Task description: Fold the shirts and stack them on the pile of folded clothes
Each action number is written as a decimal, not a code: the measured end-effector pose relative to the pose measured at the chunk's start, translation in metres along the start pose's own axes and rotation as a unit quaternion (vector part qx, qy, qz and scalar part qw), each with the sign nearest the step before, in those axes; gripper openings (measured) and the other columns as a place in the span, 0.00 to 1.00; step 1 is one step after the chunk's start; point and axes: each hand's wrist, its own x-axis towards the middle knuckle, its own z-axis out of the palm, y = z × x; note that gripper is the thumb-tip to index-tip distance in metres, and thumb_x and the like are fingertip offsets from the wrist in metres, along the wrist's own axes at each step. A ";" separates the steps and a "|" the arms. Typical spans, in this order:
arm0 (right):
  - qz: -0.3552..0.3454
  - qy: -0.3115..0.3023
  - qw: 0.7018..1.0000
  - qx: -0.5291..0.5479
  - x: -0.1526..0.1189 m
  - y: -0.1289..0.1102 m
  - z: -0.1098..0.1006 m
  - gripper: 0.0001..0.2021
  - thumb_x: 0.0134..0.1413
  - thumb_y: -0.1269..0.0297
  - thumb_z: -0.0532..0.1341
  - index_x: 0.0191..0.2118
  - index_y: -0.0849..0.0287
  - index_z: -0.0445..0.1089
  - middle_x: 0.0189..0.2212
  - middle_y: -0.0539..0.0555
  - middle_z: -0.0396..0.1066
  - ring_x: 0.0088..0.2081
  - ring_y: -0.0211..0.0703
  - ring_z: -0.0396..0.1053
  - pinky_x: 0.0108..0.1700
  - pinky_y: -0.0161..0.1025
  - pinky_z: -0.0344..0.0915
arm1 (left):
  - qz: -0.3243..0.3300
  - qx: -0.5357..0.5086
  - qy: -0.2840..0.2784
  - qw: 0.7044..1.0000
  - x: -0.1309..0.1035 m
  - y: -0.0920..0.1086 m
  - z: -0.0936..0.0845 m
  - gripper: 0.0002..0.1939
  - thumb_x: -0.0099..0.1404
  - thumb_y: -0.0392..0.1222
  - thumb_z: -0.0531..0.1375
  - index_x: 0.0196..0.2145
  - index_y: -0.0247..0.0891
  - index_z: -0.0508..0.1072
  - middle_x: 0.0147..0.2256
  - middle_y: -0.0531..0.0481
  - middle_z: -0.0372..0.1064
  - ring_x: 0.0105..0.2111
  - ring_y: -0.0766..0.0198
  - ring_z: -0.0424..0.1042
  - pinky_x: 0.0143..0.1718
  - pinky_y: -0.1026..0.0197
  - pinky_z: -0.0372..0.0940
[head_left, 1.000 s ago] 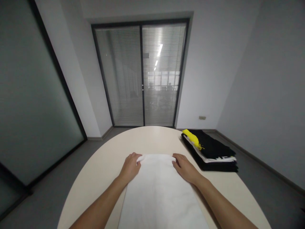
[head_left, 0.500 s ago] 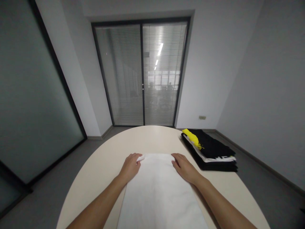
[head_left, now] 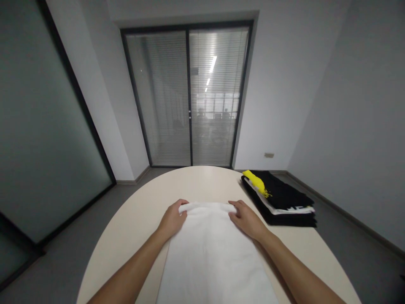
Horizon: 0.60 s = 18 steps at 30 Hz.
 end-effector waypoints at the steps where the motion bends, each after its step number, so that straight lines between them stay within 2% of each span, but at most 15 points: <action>1: 0.012 -0.001 1.000 0.013 0.000 0.000 -0.002 0.19 0.56 0.61 0.58 0.52 0.61 0.71 0.45 0.59 0.72 0.42 0.47 0.72 0.51 0.43 0.65 | -0.016 -0.031 0.003 0.999 0.001 0.000 -0.002 0.18 0.59 0.28 0.56 0.45 0.38 0.74 0.43 0.49 0.76 0.42 0.61 0.74 0.46 0.63 0.64; 4: 0.049 -0.019 0.996 0.069 0.000 -0.001 -0.007 0.13 0.54 0.60 0.59 0.43 0.59 0.71 0.37 0.54 0.74 0.38 0.46 0.71 0.43 0.39 0.66 | -0.051 -0.063 0.005 0.997 0.005 -0.003 -0.006 0.18 0.58 0.31 0.59 0.47 0.36 0.73 0.43 0.46 0.76 0.41 0.59 0.74 0.44 0.61 0.66; 7: 0.072 -0.030 0.991 0.111 -0.002 -0.001 -0.009 0.14 0.55 0.58 0.58 0.45 0.58 0.70 0.30 0.49 0.72 0.31 0.42 0.68 0.33 0.36 0.62 | -0.072 -0.076 -0.004 0.994 0.007 -0.005 -0.010 0.17 0.57 0.35 0.60 0.46 0.34 0.74 0.38 0.46 0.76 0.36 0.59 0.74 0.39 0.61 0.66; 11: 0.082 -0.006 0.995 0.060 0.000 0.000 -0.012 0.14 0.55 0.57 0.58 0.44 0.58 0.71 0.24 0.47 0.68 0.26 0.40 0.64 0.30 0.36 0.57 | -0.090 -0.104 -0.018 0.990 0.006 -0.002 -0.014 0.07 0.57 0.40 0.61 0.34 0.35 0.74 0.29 0.50 0.73 0.30 0.61 0.72 0.31 0.63 0.66; 13: 0.084 -0.004 0.996 0.037 0.001 0.003 -0.014 0.14 0.55 0.55 0.58 0.43 0.58 0.72 0.23 0.47 0.67 0.25 0.39 0.63 0.29 0.36 0.57 | -0.099 -0.123 -0.026 0.987 0.004 0.001 -0.014 0.08 0.58 0.43 0.61 0.32 0.36 0.72 0.27 0.51 0.70 0.27 0.62 0.70 0.26 0.64 0.65; 15: 0.086 -0.015 0.995 0.057 0.001 0.007 -0.015 0.15 0.56 0.54 0.58 0.42 0.58 0.71 0.22 0.47 0.66 0.24 0.39 0.64 0.29 0.36 0.57 | -0.110 -0.142 -0.033 0.983 0.002 0.005 -0.014 0.10 0.60 0.46 0.59 0.35 0.37 0.71 0.30 0.51 0.70 0.28 0.63 0.70 0.23 0.65 0.67; 18: 0.116 -0.041 0.980 0.155 0.000 0.009 -0.015 0.15 0.56 0.53 0.58 0.44 0.58 0.68 0.22 0.45 0.64 0.21 0.37 0.66 0.25 0.34 0.58 | -0.142 -0.211 -0.040 0.966 -0.002 0.008 -0.013 0.14 0.61 0.50 0.60 0.40 0.38 0.70 0.37 0.48 0.72 0.34 0.61 0.72 0.26 0.62 0.71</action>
